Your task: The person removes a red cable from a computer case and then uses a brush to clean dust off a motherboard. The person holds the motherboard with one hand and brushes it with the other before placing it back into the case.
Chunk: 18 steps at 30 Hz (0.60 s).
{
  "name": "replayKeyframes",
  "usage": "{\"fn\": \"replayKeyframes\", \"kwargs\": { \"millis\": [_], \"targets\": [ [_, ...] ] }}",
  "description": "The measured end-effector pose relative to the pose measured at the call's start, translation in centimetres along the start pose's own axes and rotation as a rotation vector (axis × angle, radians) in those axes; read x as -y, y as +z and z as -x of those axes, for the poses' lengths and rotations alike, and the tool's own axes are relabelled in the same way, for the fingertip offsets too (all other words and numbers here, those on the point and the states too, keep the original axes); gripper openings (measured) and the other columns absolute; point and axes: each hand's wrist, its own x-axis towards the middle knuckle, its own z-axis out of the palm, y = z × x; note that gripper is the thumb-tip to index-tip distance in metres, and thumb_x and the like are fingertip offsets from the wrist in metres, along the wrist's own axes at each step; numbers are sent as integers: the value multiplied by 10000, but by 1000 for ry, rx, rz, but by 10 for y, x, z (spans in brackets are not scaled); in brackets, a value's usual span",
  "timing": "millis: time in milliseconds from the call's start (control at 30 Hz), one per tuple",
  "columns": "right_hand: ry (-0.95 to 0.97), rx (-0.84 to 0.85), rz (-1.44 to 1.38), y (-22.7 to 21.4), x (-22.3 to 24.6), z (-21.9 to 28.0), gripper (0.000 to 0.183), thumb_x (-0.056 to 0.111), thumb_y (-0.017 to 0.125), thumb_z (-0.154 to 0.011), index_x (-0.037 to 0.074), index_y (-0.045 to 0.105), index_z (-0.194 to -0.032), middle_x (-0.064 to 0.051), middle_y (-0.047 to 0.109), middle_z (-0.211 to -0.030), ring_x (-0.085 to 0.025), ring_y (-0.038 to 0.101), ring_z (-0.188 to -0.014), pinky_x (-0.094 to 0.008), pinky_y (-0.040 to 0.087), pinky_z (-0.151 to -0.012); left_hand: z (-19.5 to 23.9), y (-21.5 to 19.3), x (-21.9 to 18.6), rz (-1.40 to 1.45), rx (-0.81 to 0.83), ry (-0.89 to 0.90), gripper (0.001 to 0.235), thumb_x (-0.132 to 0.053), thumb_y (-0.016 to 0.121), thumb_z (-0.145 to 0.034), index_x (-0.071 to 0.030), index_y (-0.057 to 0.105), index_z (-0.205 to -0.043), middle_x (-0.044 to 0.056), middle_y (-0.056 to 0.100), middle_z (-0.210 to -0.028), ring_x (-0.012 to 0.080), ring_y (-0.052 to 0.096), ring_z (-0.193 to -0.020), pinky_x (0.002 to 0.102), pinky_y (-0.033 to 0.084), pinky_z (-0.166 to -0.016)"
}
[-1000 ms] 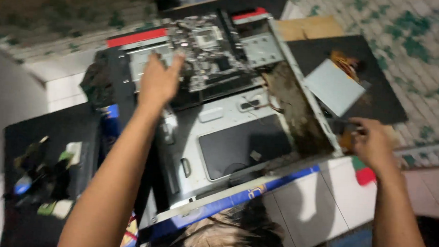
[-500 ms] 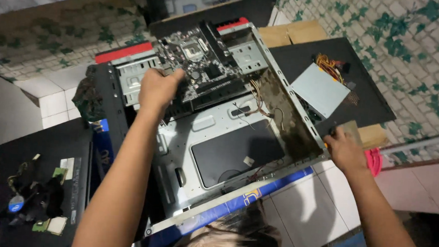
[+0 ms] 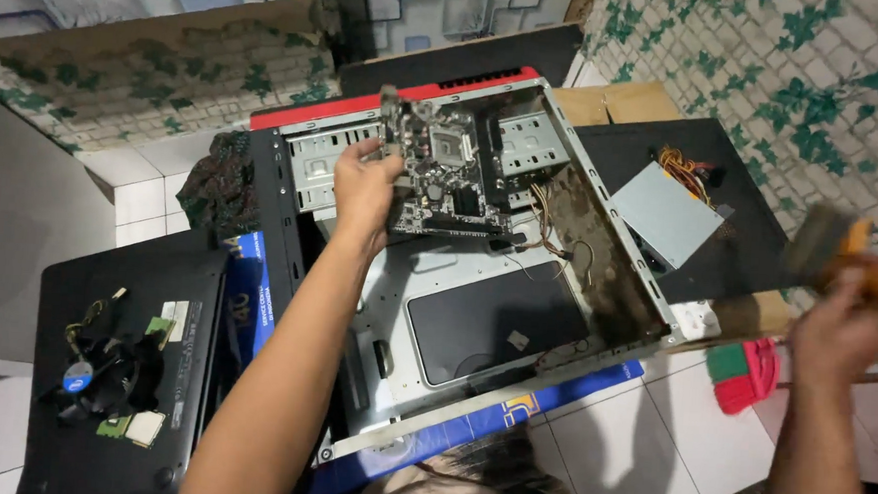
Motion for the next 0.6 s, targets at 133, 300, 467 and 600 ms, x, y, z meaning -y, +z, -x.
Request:
{"fn": "replayKeyframes", "kwargs": {
  "millis": [133,300,467,600],
  "targets": [
    [513,-314,-681,22,80,-95,496,577,695,-1183,185,825,-1457,14,873,-1341,-108,870,-1211,-297,765,-1003,-14,-6,8,76,123,78,861,-129,757,-874,20,536,-1693,191,601,-1746,322,666,-1499,428,487,-1234],
    [34,84,-849,79,270,-178,194,316,581,-1363,208,508,-1507,-84,585,-1404,-217,617,-1191,-374,584,-972,-7,-10,11,252,238,103,851,-24,634,-918,-58,509,-1760,-3,525,-909,67,326,-527,276,217,-460],
    [-91,263,-914,156,388,-185,155,158,602,-1273,164,610,-1428,-94,665,-1459,-255,698,-1329,-378,671,-1095,-13,-13,16,391,362,140,907,67,720,-971,-45,393,-1810,11,670,-925,24,504,-488,164,409,-355],
    [-314,260,-795,209,391,-154,157,25,658,-1193,75,714,-1331,-142,714,-1348,-337,700,-1291,-499,625,-1142,-57,-7,59,445,375,268,850,82,738,-911,-54,505,-1716,6,699,-1029,63,649,-744,166,481,-484]
  ]
}}
